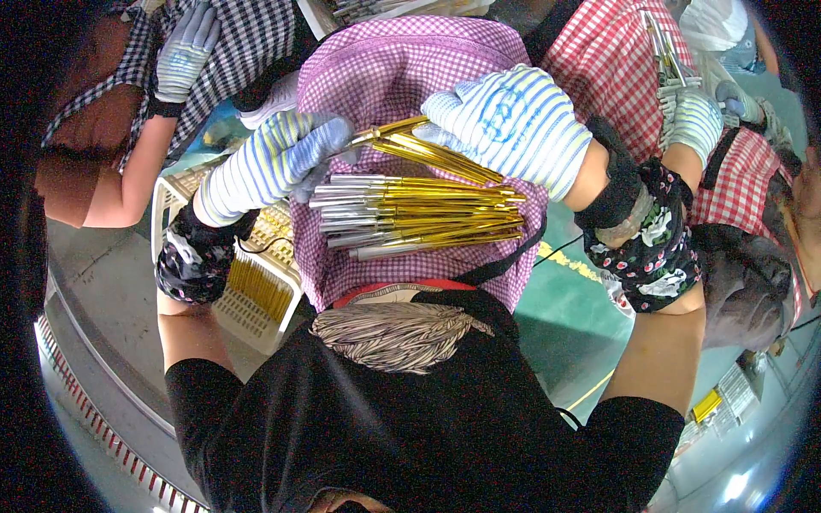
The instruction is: The person gathers gold tubes by hand, aligns them into a bundle, and slides silver ferrules onto the ends of the tubes. They then place the assembled tubes into a white plastic basket and repeat the process.
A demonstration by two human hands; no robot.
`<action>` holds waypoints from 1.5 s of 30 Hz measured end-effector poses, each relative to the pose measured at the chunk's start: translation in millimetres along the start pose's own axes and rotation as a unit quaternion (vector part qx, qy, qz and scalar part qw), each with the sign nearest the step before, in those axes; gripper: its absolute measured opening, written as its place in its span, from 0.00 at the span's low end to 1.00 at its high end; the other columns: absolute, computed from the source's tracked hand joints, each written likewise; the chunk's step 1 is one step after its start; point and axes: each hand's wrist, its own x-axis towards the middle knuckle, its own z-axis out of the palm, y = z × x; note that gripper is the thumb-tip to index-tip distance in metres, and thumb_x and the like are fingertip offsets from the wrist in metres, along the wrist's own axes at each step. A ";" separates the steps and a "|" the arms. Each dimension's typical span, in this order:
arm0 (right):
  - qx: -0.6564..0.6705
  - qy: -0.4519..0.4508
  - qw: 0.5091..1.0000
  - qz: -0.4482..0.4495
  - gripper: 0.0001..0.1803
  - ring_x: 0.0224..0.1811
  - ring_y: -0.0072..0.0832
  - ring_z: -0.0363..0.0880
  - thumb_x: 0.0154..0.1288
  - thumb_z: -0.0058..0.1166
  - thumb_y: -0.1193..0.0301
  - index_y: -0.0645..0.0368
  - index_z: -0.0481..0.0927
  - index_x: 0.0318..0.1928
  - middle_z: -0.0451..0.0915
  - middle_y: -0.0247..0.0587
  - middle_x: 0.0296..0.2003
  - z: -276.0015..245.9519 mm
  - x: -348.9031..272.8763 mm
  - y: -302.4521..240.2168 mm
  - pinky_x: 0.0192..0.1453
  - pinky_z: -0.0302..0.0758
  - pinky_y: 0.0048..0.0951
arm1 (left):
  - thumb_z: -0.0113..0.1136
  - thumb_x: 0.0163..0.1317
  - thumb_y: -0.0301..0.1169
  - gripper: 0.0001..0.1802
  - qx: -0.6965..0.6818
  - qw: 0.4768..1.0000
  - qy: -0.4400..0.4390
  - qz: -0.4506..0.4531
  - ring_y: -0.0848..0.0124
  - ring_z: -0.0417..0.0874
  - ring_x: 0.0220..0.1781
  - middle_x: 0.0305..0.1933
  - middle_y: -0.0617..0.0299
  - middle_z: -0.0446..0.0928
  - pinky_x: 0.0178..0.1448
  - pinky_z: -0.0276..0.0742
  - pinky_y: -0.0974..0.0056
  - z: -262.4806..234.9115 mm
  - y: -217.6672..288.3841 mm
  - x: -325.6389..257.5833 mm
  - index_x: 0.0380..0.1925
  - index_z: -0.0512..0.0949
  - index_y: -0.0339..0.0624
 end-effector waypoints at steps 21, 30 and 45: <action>0.078 -0.115 0.989 0.041 0.15 0.24 0.41 0.81 0.69 0.48 0.57 0.53 0.79 0.41 0.80 0.46 0.24 3.4 7.0 2.9 0.25 0.75 0.42 | 0.58 0.64 0.51 0.21 0.019 0.995 0.038 -0.095 0.67 0.81 0.22 0.22 0.63 0.77 0.25 0.75 0.66 4.5 10.4 14.9 0.46 0.79 0.48; 0.046 -0.039 0.998 0.013 0.14 0.22 0.40 0.80 0.68 0.49 0.57 0.52 0.79 0.38 0.78 0.43 0.21 0.2 5.0 5.3 0.24 0.73 0.41 | 0.59 0.61 0.40 0.17 0.138 0.990 0.026 -0.004 0.66 0.84 0.27 0.36 0.65 0.83 0.26 0.75 0.63 1.5 8.0 11.6 0.49 0.78 0.50; 0.291 0.030 0.956 0.017 0.22 0.33 0.45 0.83 0.72 0.45 0.55 0.57 0.78 0.53 0.82 0.58 0.39 33.2 -3.2 4.8 0.34 0.78 0.42 | 0.63 0.56 0.43 0.19 0.396 0.906 0.082 0.121 0.73 0.78 0.22 0.28 0.71 0.77 0.22 0.68 0.64 -1.8 0.3 21.3 0.48 0.80 0.58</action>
